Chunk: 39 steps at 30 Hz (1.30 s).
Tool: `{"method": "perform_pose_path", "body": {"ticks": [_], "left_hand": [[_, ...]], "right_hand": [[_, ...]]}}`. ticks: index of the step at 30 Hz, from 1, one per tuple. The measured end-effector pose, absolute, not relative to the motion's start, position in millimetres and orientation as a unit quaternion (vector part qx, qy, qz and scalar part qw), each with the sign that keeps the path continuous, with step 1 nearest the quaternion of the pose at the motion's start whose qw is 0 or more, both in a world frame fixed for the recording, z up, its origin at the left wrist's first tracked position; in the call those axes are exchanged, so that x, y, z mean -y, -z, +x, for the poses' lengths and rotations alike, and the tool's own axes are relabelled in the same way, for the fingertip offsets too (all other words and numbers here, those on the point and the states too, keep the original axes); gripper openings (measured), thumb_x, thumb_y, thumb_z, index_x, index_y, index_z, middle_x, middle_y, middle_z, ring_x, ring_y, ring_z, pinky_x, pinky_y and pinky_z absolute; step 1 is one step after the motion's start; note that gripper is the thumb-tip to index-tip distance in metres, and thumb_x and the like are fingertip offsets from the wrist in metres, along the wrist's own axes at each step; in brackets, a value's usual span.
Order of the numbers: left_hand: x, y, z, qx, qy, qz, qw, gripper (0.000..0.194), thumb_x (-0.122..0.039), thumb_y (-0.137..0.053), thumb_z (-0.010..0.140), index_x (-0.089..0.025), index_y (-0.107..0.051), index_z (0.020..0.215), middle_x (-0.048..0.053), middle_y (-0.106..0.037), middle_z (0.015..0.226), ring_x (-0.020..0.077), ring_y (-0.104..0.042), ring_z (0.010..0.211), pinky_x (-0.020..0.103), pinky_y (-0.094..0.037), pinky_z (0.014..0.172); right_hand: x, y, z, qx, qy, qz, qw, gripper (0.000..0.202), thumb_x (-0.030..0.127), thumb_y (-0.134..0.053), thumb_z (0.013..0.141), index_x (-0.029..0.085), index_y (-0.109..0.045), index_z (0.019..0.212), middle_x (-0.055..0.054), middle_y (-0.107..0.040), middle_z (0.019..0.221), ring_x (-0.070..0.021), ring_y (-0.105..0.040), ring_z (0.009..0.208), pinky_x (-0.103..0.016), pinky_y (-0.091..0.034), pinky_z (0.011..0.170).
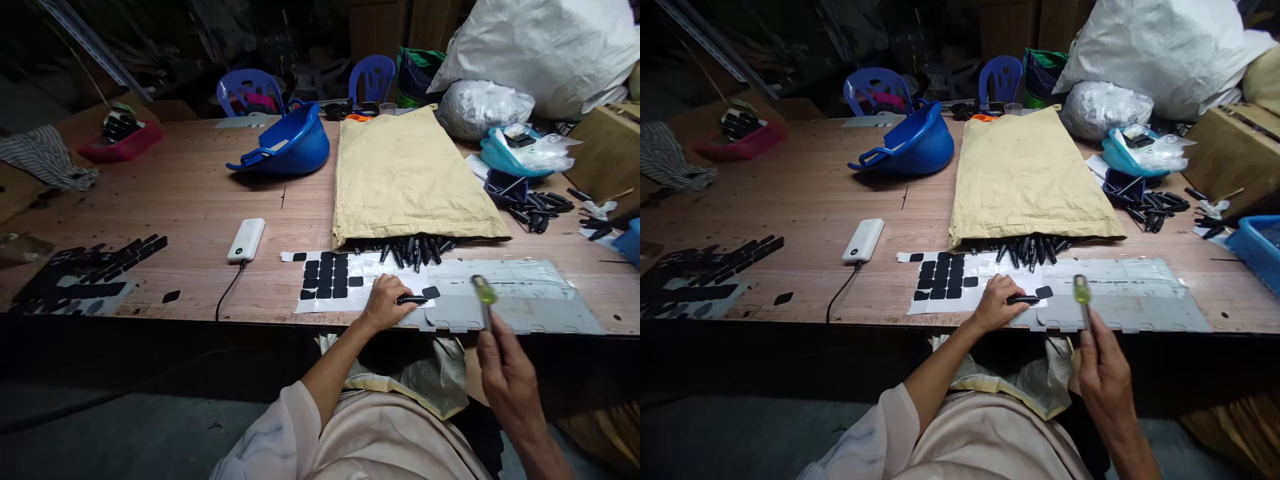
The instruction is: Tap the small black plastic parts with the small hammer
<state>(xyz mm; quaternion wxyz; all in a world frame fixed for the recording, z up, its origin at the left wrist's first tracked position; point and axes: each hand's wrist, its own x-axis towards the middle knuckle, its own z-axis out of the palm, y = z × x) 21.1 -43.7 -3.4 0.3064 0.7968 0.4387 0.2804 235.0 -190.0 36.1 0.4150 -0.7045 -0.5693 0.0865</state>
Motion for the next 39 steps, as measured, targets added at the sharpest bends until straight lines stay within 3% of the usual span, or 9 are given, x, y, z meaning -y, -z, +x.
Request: {"method": "perform_pose_path", "body": {"ticks": [5, 11, 15, 21, 28, 32, 36, 39], "left_hand": [[41.9, -0.7, 18.4, -0.440, -0.259, 0.798, 0.321, 0.015, -0.031, -0.092, 0.081, -0.024, -0.085, 0.093, 0.005, -0.073, 0.091, 0.0258, -0.060, 0.099, 0.041, -0.047, 0.095], [41.9, 0.4, 19.5, -0.443, -0.260, 0.795, 0.322, 0.017, -0.031, -0.093, 0.079, -0.025, -0.085, 0.093, 0.005, -0.074, 0.091, 0.0257, -0.061, 0.099, 0.042, -0.046, 0.096], [43.9, 1.7, 20.9, -0.453, -0.267, 0.790, 0.316, 0.015, -0.029, -0.093, 0.080, -0.024, -0.086, 0.093, 0.005, -0.075, 0.090, 0.0248, -0.061, 0.098, 0.042, -0.046, 0.096], [44.2, -2.1, 20.5, -0.448, -0.264, 0.793, 0.317, 0.014, -0.030, -0.093, 0.080, -0.024, -0.086, 0.091, 0.005, -0.075, 0.089, 0.0256, -0.062, 0.099, 0.042, -0.047, 0.096], [44.7, 0.1, 21.7, -0.447, -0.277, 0.792, 0.309, 0.015, -0.026, -0.094, 0.077, -0.023, -0.084, 0.087, 0.005, -0.075, 0.088, 0.0256, -0.063, 0.098, 0.042, -0.048, 0.095], [46.6, 1.0, 23.0, -0.450, -0.288, 0.794, 0.291, 0.014, -0.025, -0.092, 0.076, -0.021, -0.081, 0.085, 0.005, -0.074, 0.087, 0.0253, -0.062, 0.096, 0.041, -0.048, 0.094], [47.9, -0.7, 23.8, -0.450, -0.275, 0.802, 0.281, 0.017, -0.028, -0.091, 0.075, -0.022, -0.079, 0.086, 0.005, -0.073, 0.089, 0.0259, -0.061, 0.096, 0.042, -0.047, 0.093], [47.0, -1.4, 24.0, -0.453, -0.261, 0.804, 0.285, 0.017, -0.030, -0.091, 0.077, -0.023, -0.078, 0.086, 0.004, -0.073, 0.090, 0.0257, -0.060, 0.097, 0.041, -0.046, 0.094]], "right_hand": [[192.1, -23.5, 202.7, 0.660, -0.111, -0.626, 0.400, 0.044, 0.031, -0.055, 0.105, 0.024, -0.067, 0.147, -0.009, -0.077, 0.133, -0.0231, -0.077, 0.116, -0.035, -0.064, 0.101], [187.5, -21.9, 193.1, 0.694, -0.063, -0.594, 0.402, 0.056, 0.018, -0.057, 0.103, 0.030, -0.056, 0.158, -0.006, -0.073, 0.142, -0.0208, -0.075, 0.121, -0.032, -0.063, 0.104], [186.7, -16.2, 197.9, 0.704, -0.081, -0.603, 0.366, 0.053, 0.019, -0.056, 0.104, 0.031, -0.058, 0.156, -0.004, -0.074, 0.140, -0.0186, -0.076, 0.118, -0.027, -0.065, 0.097], [187.3, -17.4, 201.0, 0.671, -0.079, -0.611, 0.413, 0.051, 0.020, -0.057, 0.104, 0.029, -0.061, 0.154, -0.006, -0.073, 0.142, -0.0205, -0.074, 0.123, -0.033, -0.061, 0.108], [188.3, -19.0, 216.9, 0.648, -0.086, -0.661, 0.369, 0.044, 0.034, -0.054, 0.106, 0.024, -0.067, 0.147, -0.008, -0.079, 0.130, -0.0206, -0.079, 0.106, -0.031, -0.064, 0.092], [164.9, -31.6, 262.1, 0.584, 0.028, -0.757, 0.291, 0.049, 0.047, -0.054, 0.103, 0.025, -0.069, 0.144, -0.011, -0.079, 0.124, -0.0243, -0.076, 0.095, -0.034, -0.059, 0.077], [124.7, -30.9, 320.7, 0.572, 0.093, -0.802, 0.147, 0.045, 0.040, -0.049, 0.102, 0.018, -0.077, 0.129, -0.015, -0.076, 0.108, -0.0299, -0.067, 0.097, -0.040, -0.051, 0.078], [99.7, -21.5, 345.1, 0.539, 0.100, -0.829, 0.109, 0.040, 0.036, -0.052, 0.098, 0.017, -0.079, 0.121, -0.016, -0.072, 0.104, -0.0278, -0.061, 0.090, -0.039, -0.045, 0.074]]}}
